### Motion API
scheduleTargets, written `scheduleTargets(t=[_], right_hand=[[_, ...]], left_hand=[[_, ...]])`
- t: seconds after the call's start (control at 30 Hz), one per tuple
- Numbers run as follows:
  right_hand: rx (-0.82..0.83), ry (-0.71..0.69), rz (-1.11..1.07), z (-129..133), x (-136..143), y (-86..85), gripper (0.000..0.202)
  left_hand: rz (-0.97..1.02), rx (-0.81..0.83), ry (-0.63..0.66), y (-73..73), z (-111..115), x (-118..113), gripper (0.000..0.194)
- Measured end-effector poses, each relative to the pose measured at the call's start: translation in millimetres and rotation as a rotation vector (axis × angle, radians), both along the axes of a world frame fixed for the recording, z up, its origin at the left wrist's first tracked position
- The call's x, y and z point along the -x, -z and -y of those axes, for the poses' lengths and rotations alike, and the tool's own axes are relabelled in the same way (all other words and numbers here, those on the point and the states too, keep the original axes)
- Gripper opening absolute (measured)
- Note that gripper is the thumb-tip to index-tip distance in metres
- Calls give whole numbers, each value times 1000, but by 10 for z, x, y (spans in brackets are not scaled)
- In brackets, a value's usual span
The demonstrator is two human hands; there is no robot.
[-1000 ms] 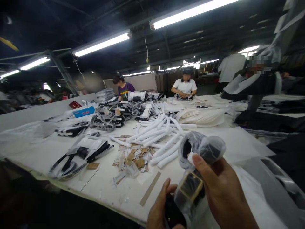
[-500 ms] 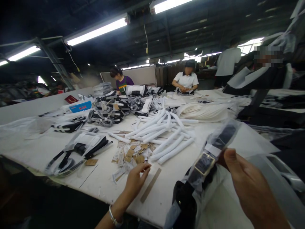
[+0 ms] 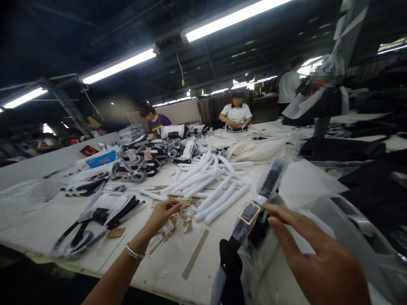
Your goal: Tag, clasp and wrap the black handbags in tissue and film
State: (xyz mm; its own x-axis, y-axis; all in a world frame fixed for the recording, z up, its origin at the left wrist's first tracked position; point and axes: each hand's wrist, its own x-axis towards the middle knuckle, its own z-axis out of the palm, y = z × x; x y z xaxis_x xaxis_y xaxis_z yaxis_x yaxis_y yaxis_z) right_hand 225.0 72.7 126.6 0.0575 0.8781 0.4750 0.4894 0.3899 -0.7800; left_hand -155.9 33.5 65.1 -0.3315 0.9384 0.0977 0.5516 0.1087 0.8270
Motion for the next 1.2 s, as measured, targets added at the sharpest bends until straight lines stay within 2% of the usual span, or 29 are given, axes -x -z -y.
scheduleTargets(t=[0.13,0.23,0.33,0.43,0.5,0.67,0.73,0.87,1.03,1.2], right_hand=[[-85,-332,-45,135,277,-85,25],[-97,-478,-87,122,519,-101,21],[-95,-558,-108,62,735,-102,30],[-125,-534,-130,6,868,-110,55],[-107,-506,-146,-10,886,-133,61],[77,-573,-226,30,727,-248,31],[127,-605,-285,47,650,-283,27],[213,-570,-339,50,550,-298,43],[171,-503,-321,65,469,-303,44],[380,-687,-579,122,425,-348,58]], left_hand=[[244,-162,3,-603,-25,-139,39],[368,-233,57,-974,-30,-391,40],[448,-271,149,-1235,-36,-688,36],[504,-266,251,-1395,-38,-969,34],[534,-248,309,-1457,-34,-1122,33],[522,-247,422,-1528,-4,-1358,29],[486,-267,440,-1540,7,-1414,28],[518,-287,436,-1536,-5,-1517,28],[554,-340,392,-1482,-66,-1632,30],[756,-230,404,-1437,-69,-1706,32]])
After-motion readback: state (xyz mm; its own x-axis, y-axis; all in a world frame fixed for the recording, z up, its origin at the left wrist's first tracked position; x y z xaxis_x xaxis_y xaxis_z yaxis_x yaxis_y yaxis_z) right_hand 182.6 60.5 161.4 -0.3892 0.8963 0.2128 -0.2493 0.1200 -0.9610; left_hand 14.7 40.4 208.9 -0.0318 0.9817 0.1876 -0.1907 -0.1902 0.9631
